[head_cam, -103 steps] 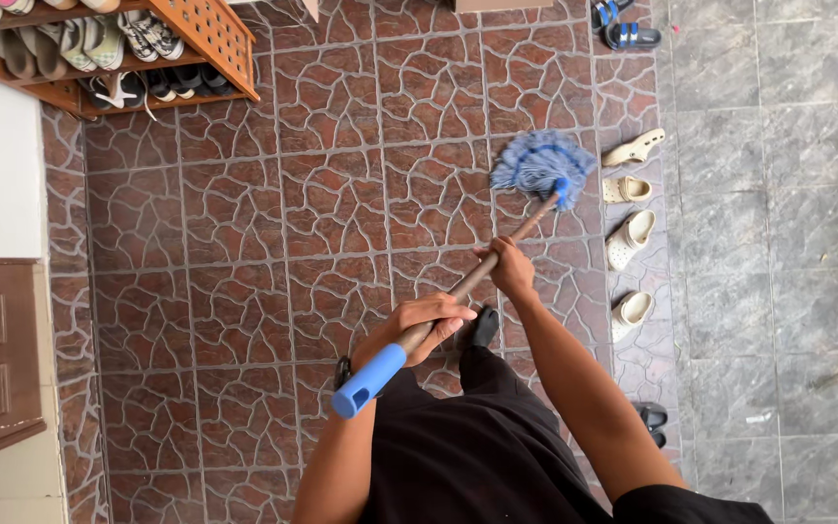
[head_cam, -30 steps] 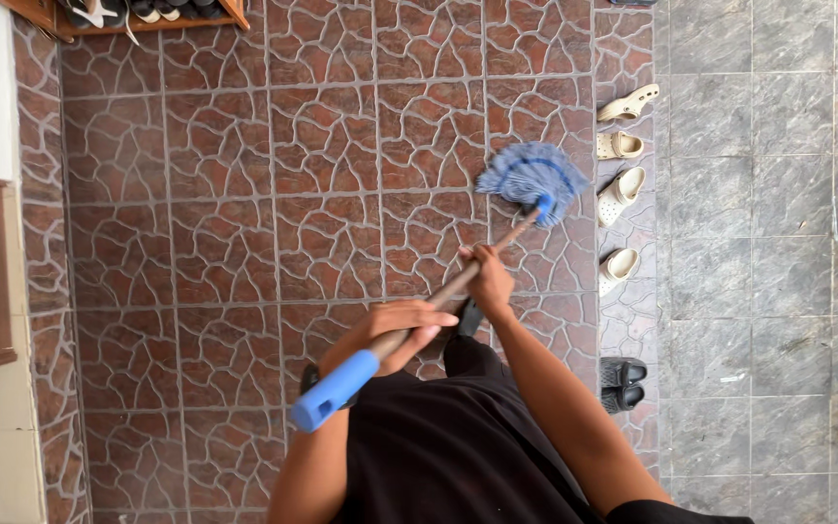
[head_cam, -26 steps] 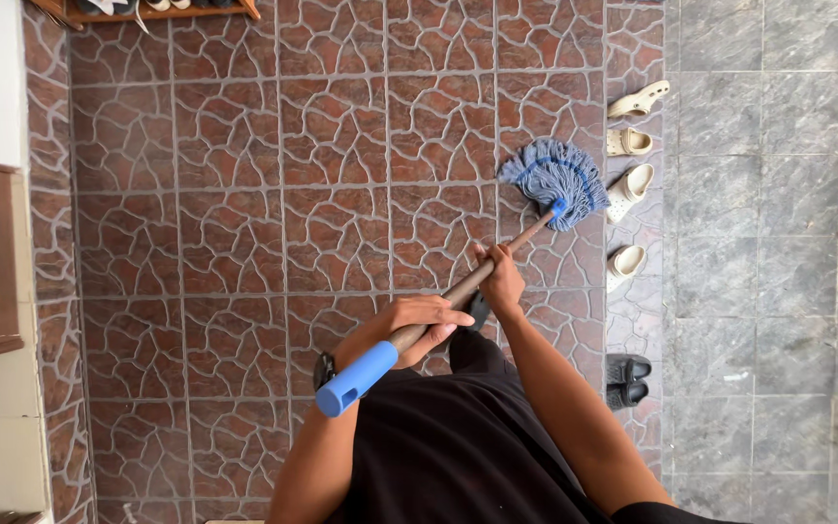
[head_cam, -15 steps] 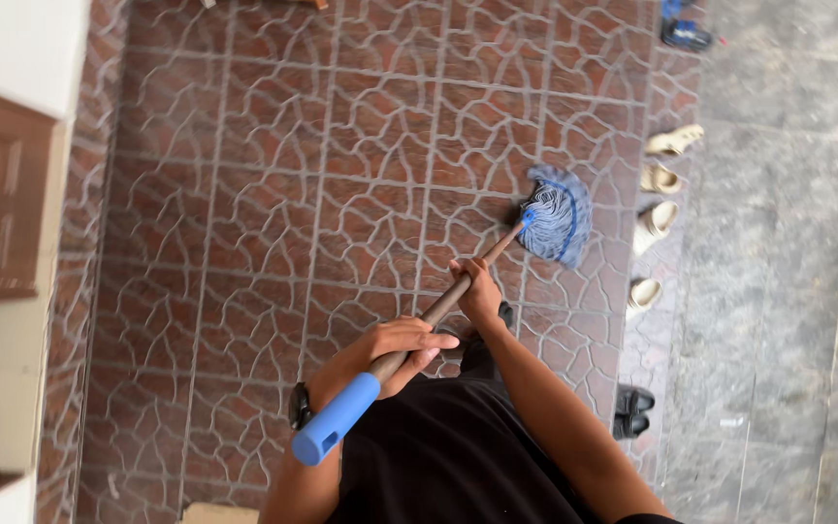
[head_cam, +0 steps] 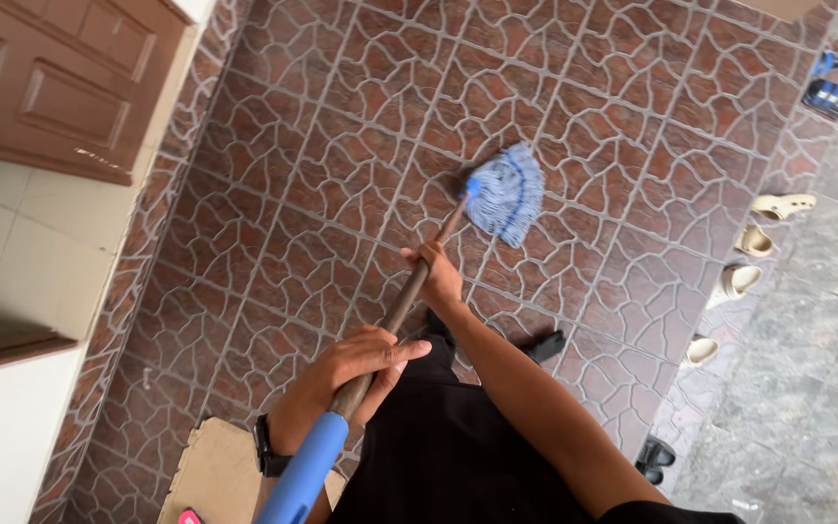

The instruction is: The person mops a tiled floor using a string mop, moving the mop head back and forth across the tiles.

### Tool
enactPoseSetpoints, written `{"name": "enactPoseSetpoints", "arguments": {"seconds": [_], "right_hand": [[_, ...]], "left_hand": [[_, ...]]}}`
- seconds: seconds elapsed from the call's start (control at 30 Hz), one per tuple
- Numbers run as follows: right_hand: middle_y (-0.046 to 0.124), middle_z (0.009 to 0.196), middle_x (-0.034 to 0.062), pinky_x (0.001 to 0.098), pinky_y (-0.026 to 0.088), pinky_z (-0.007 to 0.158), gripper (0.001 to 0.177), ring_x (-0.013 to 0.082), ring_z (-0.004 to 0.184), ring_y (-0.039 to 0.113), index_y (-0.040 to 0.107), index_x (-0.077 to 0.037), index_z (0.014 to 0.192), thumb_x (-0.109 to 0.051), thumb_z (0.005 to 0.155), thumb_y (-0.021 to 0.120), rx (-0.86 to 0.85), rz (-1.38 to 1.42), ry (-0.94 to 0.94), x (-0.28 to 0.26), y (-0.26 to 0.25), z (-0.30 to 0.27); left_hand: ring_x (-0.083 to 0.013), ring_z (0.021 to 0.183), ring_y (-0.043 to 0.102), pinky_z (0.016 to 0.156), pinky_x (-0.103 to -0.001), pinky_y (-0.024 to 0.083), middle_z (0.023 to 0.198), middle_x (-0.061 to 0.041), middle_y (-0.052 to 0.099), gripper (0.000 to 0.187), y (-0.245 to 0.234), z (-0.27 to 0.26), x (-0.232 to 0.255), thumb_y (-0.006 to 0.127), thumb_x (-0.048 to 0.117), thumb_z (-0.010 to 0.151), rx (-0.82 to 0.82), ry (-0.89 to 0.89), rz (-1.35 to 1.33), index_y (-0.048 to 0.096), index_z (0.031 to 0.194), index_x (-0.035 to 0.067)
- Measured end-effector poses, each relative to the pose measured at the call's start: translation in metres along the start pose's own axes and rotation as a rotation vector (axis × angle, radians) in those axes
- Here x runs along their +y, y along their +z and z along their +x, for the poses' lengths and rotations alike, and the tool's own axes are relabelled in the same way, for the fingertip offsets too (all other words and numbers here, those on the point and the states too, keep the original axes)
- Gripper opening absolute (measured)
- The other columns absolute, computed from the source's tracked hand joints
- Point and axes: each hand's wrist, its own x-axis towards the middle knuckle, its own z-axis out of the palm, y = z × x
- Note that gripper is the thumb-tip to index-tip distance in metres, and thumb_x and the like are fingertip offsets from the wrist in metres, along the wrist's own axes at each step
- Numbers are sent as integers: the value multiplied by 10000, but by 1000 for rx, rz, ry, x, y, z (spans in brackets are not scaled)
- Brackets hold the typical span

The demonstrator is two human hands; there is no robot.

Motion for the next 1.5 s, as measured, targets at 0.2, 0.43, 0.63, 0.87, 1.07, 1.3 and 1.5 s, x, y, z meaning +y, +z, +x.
{"name": "enactPoseSetpoints", "arguments": {"seconds": [0.2,0.43,0.63,0.87,1.07,1.3,1.5], "right_hand": [[692,1157,-2,454,529,778,198,300,1025,700,709,-204,996,-373,908,654,-275,-1,17,-24,35,-3],[703,1053,21,469,532,772,350,305,1000,709,679,-164,936,-512,922,644,-528,-72,-80,-20,-25,-44],[722,1042,24,499,533,751,375,331,982,707,695,-170,948,-534,944,604,-375,-104,-40,21,-80,-83],[730,1077,22,500,546,737,351,332,930,729,709,-157,908,-486,992,622,-228,-192,77,81,-147,-119],[721,1046,25,491,555,723,135,345,862,729,727,-219,950,-303,849,694,-1,-148,130,160,-191,-148],[703,953,86,476,543,714,236,357,881,714,669,-147,893,-374,904,730,158,-160,264,262,-212,-179],[670,973,119,490,508,678,381,409,865,680,624,-86,847,-442,971,676,325,-111,336,242,-199,-212]], "left_hand": [[-171,686,619,826,-329,540,732,-31,615,443,-8,-19,20,651,-71,920,29,-59,87,678,1331,92],[-189,639,583,689,-313,529,691,-46,575,472,30,-25,58,660,-77,904,31,-44,78,653,1357,53],[-191,641,652,662,-313,573,733,-61,628,447,71,-13,68,667,-58,922,30,56,13,613,1360,9],[-236,746,716,714,-337,590,800,-95,672,378,136,3,62,658,-54,937,-50,202,-1,647,1308,15],[-245,805,727,731,-321,582,1022,-143,733,368,191,20,54,646,-63,940,-272,161,-101,665,1291,46],[-261,811,677,925,-390,551,949,-144,692,347,261,35,9,659,-66,948,-422,215,-265,692,1266,69],[-265,779,652,860,-360,544,837,-133,669,319,259,25,0,637,-92,945,-540,211,-351,720,1215,56]]}}
